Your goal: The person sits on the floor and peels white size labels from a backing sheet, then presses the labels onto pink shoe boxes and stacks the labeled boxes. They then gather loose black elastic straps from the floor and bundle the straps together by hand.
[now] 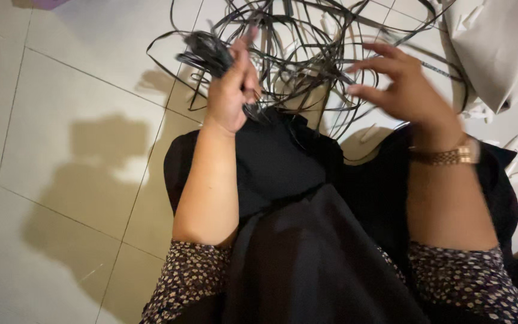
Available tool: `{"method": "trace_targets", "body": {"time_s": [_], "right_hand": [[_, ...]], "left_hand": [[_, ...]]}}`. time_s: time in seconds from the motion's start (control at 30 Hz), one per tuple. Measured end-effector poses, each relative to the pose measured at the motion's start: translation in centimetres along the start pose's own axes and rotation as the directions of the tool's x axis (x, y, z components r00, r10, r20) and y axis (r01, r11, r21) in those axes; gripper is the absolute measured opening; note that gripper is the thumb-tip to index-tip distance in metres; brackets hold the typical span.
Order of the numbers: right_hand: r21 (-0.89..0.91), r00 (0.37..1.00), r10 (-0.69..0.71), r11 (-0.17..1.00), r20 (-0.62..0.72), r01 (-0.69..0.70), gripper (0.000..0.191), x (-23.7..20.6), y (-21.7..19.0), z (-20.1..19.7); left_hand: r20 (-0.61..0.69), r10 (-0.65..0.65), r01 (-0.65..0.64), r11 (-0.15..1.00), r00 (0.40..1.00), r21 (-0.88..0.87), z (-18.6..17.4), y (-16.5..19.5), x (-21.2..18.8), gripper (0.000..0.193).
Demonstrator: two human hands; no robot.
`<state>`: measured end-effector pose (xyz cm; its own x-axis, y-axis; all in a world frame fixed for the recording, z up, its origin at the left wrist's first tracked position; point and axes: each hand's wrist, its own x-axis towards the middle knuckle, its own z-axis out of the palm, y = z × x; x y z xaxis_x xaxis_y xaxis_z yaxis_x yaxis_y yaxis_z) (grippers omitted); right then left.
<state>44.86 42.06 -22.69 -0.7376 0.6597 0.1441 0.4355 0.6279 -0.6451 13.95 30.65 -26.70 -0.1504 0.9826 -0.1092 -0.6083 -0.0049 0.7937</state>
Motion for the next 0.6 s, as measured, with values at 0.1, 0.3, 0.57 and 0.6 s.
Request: {"method": "trace_targets", "body": {"time_s": [0.1, 0.3, 0.57, 0.6], "right_hand": [[0.224, 1.000, 0.031, 0.974, -0.005, -0.029, 0.054, 1.5, -3.2, 3.6], [0.454, 0.998, 0.024, 0.891, -0.052, 0.003, 0.077, 3.0, -5.7, 6.5], [0.868, 0.990, 0.043, 0.477, 0.135, -0.139, 0.042, 2.6, -3.9, 5.5], [0.925, 0.994, 0.070, 0.365, 0.088, -0.107, 0.040, 2.5, -2.6, 5.7]], "left_hand": [[0.071, -0.132, 0.111, 0.962, 0.989, 0.248, 1.0, -1.2, -0.2, 0.035], [0.149, -0.253, 0.176, 0.900, 0.956, 0.398, 1.6, -2.2, -0.7, 0.030], [0.275, -0.264, 0.134, 0.901, 0.924, 0.413, 2.1, -2.3, -1.2, 0.036], [0.254, -0.288, 0.163, 0.893, 0.923, 0.420, 1.9, -2.1, -1.2, 0.030]]}}
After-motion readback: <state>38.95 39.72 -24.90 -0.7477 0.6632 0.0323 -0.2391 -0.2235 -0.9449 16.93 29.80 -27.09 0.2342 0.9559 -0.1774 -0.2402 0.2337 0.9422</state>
